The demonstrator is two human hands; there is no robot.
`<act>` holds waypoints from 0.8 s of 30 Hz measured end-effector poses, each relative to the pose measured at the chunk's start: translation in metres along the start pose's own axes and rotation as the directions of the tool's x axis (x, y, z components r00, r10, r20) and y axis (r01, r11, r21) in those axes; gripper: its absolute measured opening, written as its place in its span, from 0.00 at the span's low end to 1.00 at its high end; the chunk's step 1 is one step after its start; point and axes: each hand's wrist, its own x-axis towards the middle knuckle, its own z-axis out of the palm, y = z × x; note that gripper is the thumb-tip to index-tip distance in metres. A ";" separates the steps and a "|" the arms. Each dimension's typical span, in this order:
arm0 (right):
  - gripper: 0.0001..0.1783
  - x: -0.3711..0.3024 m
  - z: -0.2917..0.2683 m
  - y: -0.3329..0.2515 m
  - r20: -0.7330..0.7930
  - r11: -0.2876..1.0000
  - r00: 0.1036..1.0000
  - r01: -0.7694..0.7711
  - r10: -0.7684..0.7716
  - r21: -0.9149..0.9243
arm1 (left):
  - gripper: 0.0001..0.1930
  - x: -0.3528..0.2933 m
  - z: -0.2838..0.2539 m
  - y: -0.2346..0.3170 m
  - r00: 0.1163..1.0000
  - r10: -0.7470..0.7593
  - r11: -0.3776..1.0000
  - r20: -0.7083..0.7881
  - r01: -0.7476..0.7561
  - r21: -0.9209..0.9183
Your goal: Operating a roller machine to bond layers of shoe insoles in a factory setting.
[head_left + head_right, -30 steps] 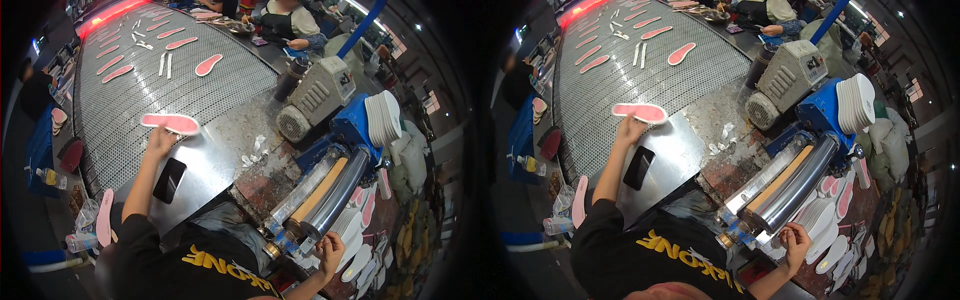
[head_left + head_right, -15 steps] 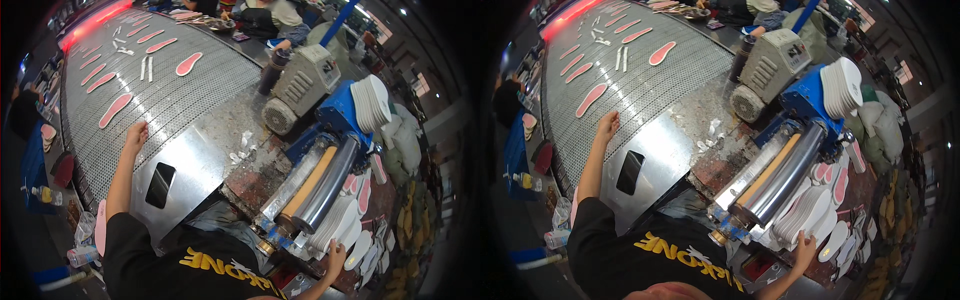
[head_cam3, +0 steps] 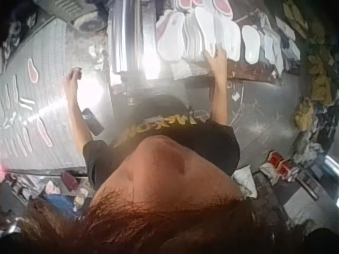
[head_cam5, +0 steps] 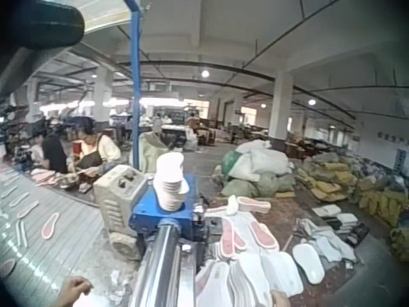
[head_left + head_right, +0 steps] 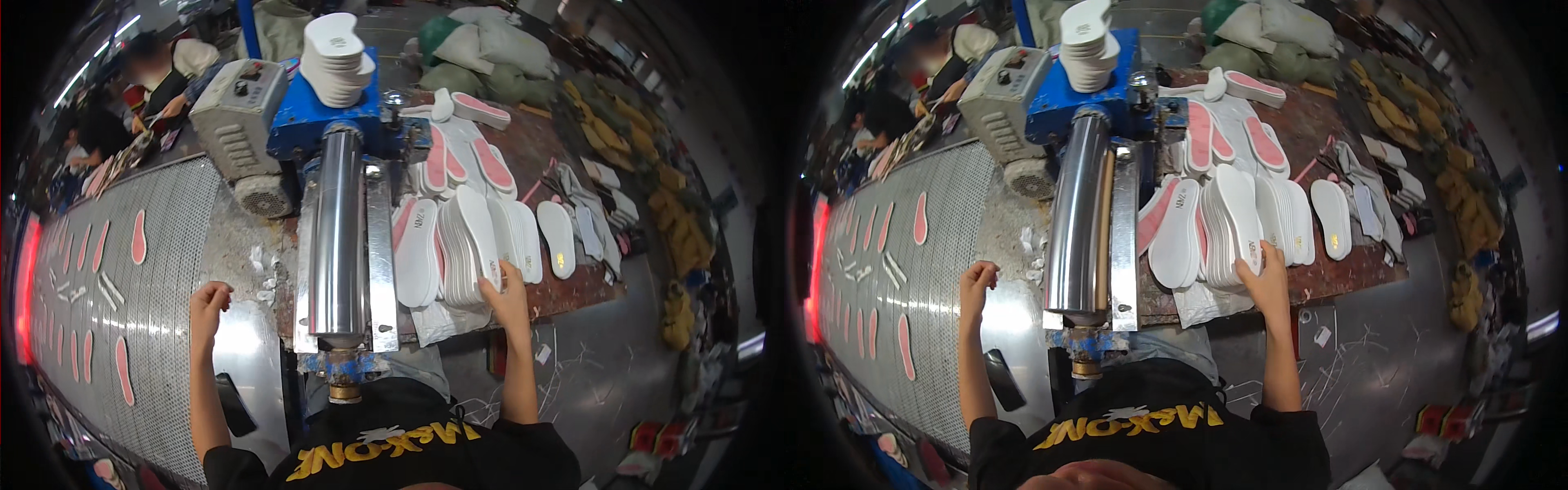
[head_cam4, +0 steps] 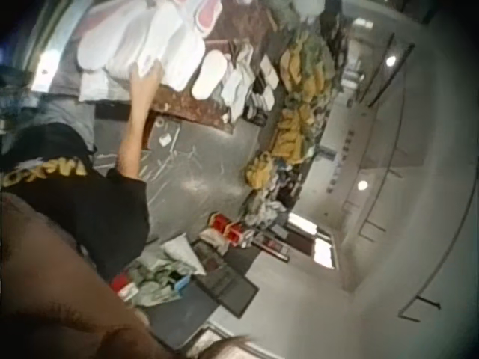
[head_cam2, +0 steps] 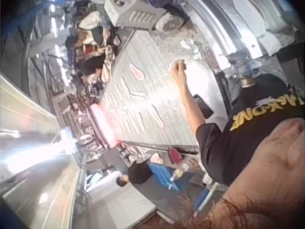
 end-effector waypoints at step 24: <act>0.33 0.011 0.024 -0.175 0.118 0.643 0.666 0.636 -0.737 0.428 | 0.44 0.054 0.070 0.198 0.524 0.393 0.531 0.756 -0.800 0.278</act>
